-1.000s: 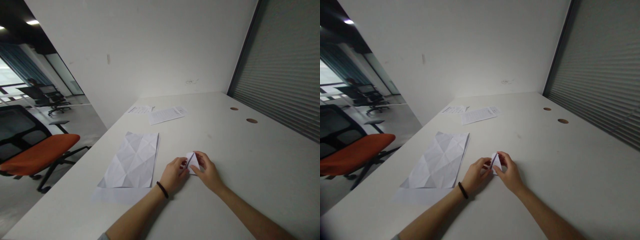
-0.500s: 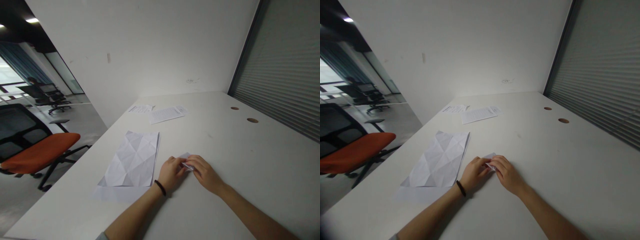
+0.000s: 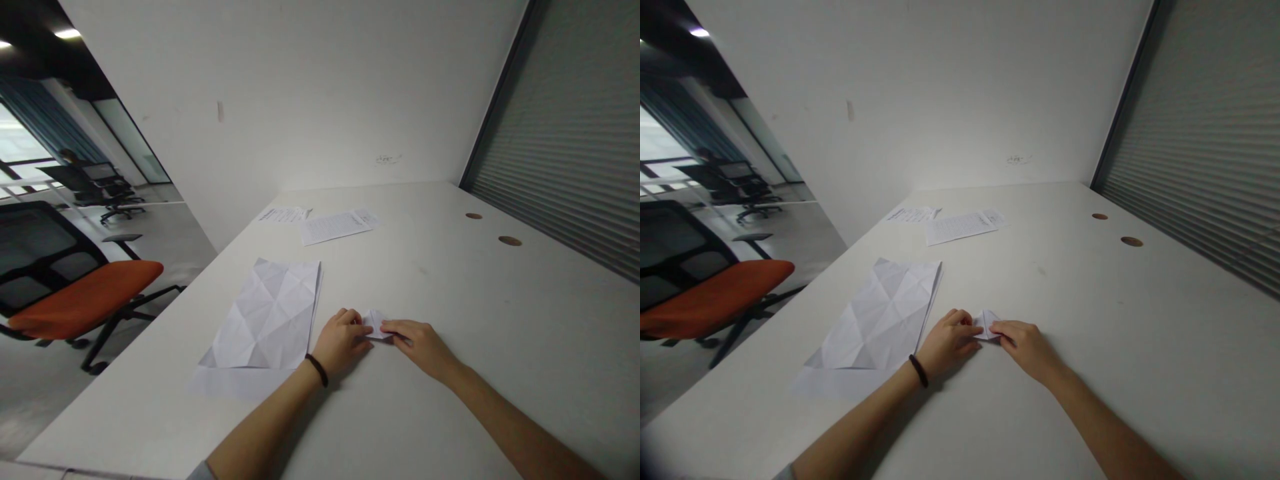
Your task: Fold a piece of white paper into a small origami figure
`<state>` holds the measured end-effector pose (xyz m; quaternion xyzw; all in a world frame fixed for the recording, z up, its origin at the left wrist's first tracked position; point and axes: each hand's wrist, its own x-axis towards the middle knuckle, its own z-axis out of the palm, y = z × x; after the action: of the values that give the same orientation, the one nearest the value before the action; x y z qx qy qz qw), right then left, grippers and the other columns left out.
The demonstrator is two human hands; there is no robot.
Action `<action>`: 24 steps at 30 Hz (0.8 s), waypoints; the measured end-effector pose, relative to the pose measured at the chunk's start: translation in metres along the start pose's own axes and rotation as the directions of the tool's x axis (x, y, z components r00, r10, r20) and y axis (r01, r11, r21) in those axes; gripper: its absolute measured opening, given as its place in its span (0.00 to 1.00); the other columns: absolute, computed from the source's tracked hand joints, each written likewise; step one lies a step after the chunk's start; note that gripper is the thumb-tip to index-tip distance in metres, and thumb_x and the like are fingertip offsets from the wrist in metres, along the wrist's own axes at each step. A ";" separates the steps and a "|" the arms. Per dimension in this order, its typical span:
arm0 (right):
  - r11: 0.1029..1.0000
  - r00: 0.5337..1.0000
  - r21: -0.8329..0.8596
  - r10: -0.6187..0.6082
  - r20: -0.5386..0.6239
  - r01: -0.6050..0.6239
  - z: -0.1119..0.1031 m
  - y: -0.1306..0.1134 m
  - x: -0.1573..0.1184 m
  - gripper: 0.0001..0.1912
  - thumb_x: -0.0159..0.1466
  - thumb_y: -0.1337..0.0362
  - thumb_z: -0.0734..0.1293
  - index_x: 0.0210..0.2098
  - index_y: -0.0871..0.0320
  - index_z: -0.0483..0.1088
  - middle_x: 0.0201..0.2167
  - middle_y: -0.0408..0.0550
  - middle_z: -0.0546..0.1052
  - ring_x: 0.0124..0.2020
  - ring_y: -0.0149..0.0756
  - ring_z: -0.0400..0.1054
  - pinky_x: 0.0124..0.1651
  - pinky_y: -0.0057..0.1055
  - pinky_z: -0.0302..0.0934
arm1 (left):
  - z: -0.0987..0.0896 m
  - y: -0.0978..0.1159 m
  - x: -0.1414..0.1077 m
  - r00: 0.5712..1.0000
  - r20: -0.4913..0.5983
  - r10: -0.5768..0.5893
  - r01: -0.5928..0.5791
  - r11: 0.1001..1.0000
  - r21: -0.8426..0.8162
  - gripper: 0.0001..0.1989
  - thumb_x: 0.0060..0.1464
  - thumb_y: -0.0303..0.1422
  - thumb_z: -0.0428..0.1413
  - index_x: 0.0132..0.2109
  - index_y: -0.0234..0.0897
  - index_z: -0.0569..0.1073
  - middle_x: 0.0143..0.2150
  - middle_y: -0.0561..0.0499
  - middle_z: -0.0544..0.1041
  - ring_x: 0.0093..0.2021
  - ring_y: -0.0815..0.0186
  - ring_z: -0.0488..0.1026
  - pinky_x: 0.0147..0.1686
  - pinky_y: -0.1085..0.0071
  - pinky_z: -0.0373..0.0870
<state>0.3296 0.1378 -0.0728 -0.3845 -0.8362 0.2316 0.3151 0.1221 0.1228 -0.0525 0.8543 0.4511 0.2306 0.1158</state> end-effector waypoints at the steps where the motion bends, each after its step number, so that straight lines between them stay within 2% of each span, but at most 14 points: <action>1: 1.000 1.000 -0.007 0.003 0.005 -0.003 -0.001 0.000 0.000 0.13 0.59 0.70 0.59 0.40 0.52 0.71 0.38 0.44 0.76 0.39 0.34 0.70 0.45 0.34 0.63 | -0.001 0.000 0.000 1.000 0.008 0.003 -0.003 1.000 -0.013 0.11 0.48 0.32 0.58 0.42 0.39 0.74 0.38 0.49 0.70 0.38 0.65 0.65 0.39 0.71 0.64; 3: 0.999 0.999 -0.008 0.031 -0.014 -0.032 0.000 -0.001 0.002 0.10 0.60 0.65 0.59 0.39 0.52 0.71 0.37 0.44 0.77 0.37 0.35 0.71 0.43 0.34 0.64 | 0.000 -0.002 0.002 1.000 0.008 -0.018 0.018 0.999 -0.048 0.07 0.51 0.32 0.55 0.38 0.37 0.75 0.36 0.49 0.71 0.37 0.66 0.66 0.38 0.72 0.64; 6: 0.997 0.993 0.015 0.079 -0.090 -0.078 0.004 -0.002 0.004 0.11 0.61 0.64 0.59 0.41 0.54 0.69 0.36 0.46 0.76 0.35 0.34 0.70 0.39 0.33 0.65 | 0.003 -0.004 0.005 0.992 -0.029 -0.125 0.121 0.987 -0.103 0.07 0.54 0.31 0.53 0.33 0.36 0.75 0.32 0.50 0.73 0.35 0.66 0.67 0.37 0.72 0.63; 9: 0.996 0.984 0.022 0.087 -0.153 -0.085 0.007 -0.002 0.007 0.10 0.60 0.66 0.60 0.40 0.56 0.67 0.35 0.48 0.72 0.33 0.34 0.68 0.33 0.30 0.65 | 0.008 -0.005 0.007 0.963 -0.069 -0.262 0.248 0.954 -0.167 0.07 0.51 0.29 0.55 0.39 0.37 0.73 0.31 0.52 0.74 0.33 0.66 0.68 0.36 0.72 0.63; 11: 0.997 0.982 0.000 0.076 -0.173 -0.077 0.009 -0.001 0.008 0.09 0.58 0.68 0.60 0.38 0.56 0.67 0.35 0.49 0.69 0.33 0.34 0.66 0.31 0.29 0.64 | 0.012 -0.005 0.008 0.951 -0.098 -0.293 0.275 0.947 -0.165 0.09 0.50 0.28 0.55 0.41 0.37 0.72 0.30 0.53 0.73 0.33 0.66 0.67 0.34 0.72 0.63; 15: 0.996 0.991 -0.091 0.000 -0.130 -0.012 0.009 -0.002 0.011 0.08 0.60 0.70 0.59 0.33 0.56 0.70 0.33 0.48 0.69 0.34 0.34 0.65 0.36 0.31 0.63 | 0.017 -0.002 0.009 0.975 -0.131 -0.181 0.174 0.983 -0.064 0.09 0.53 0.28 0.52 0.41 0.41 0.74 0.33 0.51 0.70 0.35 0.67 0.66 0.36 0.72 0.63; 19: 0.977 0.997 -0.213 -0.036 -0.067 0.021 0.006 -0.010 0.010 0.09 0.60 0.71 0.60 0.32 0.57 0.71 0.31 0.48 0.69 0.35 0.36 0.64 0.40 0.34 0.62 | 0.018 0.003 0.008 0.992 -0.103 -0.071 0.076 0.996 0.041 0.11 0.57 0.28 0.47 0.39 0.41 0.74 0.34 0.49 0.68 0.36 0.66 0.65 0.36 0.71 0.63; 22: 0.956 0.999 -0.291 -0.048 -0.012 0.042 0.005 -0.016 0.010 0.06 0.57 0.68 0.64 0.35 0.58 0.71 0.32 0.48 0.69 0.37 0.38 0.63 0.42 0.36 0.62 | 0.016 0.006 0.006 0.999 -0.053 -0.005 0.010 0.996 0.092 0.10 0.55 0.26 0.49 0.42 0.38 0.73 0.36 0.48 0.67 0.37 0.65 0.64 0.38 0.69 0.64; 24: 0.943 0.999 -0.331 -0.042 -0.003 0.038 0.005 -0.018 0.010 0.07 0.55 0.65 0.66 0.35 0.58 0.70 0.32 0.49 0.69 0.37 0.39 0.63 0.41 0.37 0.62 | 0.015 0.005 0.004 0.999 -0.031 0.019 -0.017 0.998 0.061 0.11 0.52 0.25 0.51 0.43 0.36 0.71 0.37 0.47 0.67 0.38 0.64 0.64 0.38 0.69 0.64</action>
<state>0.3128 0.1342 -0.0616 -0.4159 -0.8693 0.0797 0.2548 0.1349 0.1232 -0.0619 0.8576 0.4521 0.2314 0.0807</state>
